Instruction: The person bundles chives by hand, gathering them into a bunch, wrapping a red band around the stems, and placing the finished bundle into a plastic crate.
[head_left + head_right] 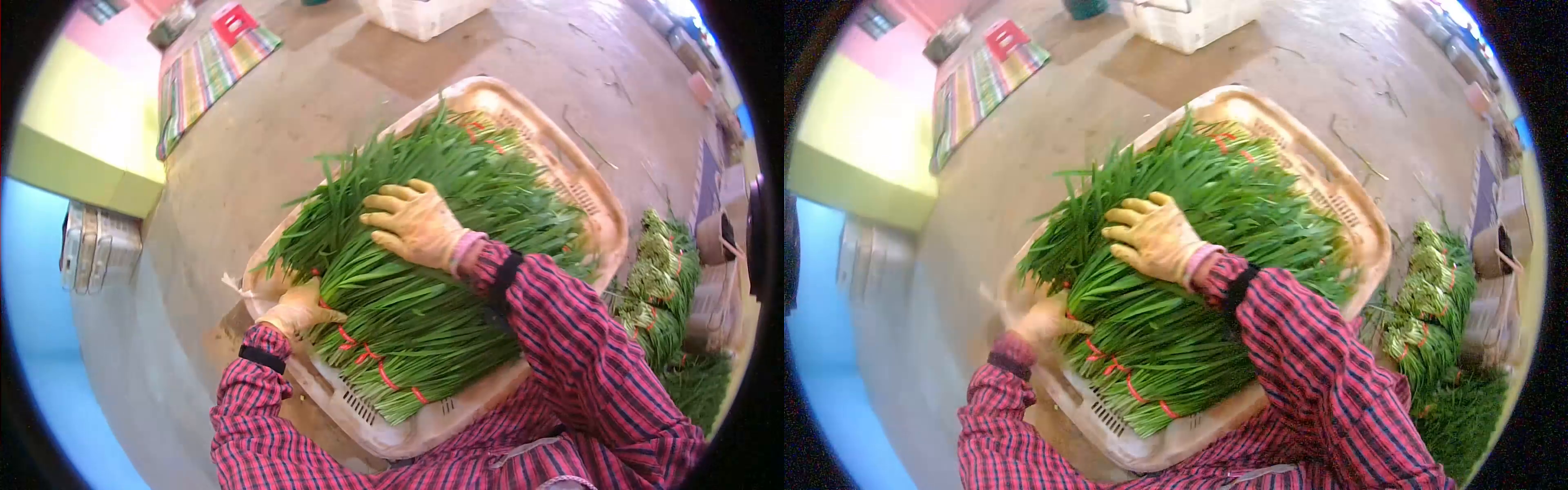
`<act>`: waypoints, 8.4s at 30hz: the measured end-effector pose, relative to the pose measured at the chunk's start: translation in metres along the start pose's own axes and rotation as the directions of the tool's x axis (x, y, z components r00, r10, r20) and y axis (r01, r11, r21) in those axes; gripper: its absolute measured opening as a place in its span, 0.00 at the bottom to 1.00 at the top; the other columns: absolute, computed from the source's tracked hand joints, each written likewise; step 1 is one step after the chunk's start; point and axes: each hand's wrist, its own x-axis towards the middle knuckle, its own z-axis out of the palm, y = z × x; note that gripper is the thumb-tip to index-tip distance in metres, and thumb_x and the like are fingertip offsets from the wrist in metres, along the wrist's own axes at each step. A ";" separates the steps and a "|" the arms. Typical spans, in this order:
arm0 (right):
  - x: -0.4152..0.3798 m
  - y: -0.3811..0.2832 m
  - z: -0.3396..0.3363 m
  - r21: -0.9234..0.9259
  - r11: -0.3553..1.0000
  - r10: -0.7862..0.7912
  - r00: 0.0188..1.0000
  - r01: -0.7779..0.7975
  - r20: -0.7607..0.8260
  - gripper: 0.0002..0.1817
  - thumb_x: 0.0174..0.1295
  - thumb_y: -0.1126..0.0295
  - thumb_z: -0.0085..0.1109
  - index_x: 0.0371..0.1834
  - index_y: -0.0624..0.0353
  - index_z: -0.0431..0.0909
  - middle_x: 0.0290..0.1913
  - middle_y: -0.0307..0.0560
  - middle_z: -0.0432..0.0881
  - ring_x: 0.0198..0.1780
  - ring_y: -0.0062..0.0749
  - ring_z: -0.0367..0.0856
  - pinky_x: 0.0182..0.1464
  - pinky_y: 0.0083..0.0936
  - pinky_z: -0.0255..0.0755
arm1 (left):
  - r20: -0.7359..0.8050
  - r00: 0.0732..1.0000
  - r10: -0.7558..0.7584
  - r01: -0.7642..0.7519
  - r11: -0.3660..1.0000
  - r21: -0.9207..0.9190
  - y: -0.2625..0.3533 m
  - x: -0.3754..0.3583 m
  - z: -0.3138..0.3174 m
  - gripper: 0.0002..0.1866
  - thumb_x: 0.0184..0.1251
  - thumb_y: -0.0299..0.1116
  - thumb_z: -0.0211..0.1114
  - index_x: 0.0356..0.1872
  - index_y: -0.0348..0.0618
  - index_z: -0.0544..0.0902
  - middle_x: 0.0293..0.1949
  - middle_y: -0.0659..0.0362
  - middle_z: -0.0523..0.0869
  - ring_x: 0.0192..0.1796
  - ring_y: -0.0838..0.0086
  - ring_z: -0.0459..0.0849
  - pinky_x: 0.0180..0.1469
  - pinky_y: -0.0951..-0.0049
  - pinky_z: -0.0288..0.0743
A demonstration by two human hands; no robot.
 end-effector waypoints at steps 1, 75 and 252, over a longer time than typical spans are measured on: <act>-0.001 0.001 0.001 -0.023 0.999 -0.031 0.999 0.030 -0.021 0.20 0.65 0.51 0.53 0.57 0.45 0.80 0.64 0.40 0.76 0.68 0.38 0.69 0.69 0.51 0.56 | -0.019 0.999 0.030 -0.030 1.000 0.000 -0.014 0.005 0.008 0.43 0.45 0.54 0.80 0.56 0.32 0.74 0.50 0.41 0.84 0.55 0.50 0.82 0.57 0.60 0.74; -0.761 0.135 -0.167 -0.413 0.185 0.821 0.371 -0.892 -0.433 0.31 0.44 0.73 0.65 0.56 0.40 0.76 0.56 0.36 0.76 0.63 0.34 0.72 0.66 0.49 0.61 | -0.572 0.703 0.422 0.321 0.529 0.785 0.303 0.112 0.137 0.43 0.67 0.75 0.28 0.78 0.63 0.56 0.77 0.72 0.59 0.80 0.63 0.50 0.74 0.42 0.38; -0.541 -0.186 -0.241 0.024 0.351 0.496 0.164 -0.936 -0.853 0.07 0.51 0.63 0.66 0.30 0.50 0.79 0.30 0.42 0.75 0.34 0.41 0.78 0.35 0.37 0.72 | 0.097 0.665 0.740 -0.364 0.435 -0.824 0.503 -0.152 0.300 0.15 0.65 0.22 0.65 0.53 0.37 0.81 0.47 0.61 0.85 0.47 0.77 0.82 0.54 0.74 0.75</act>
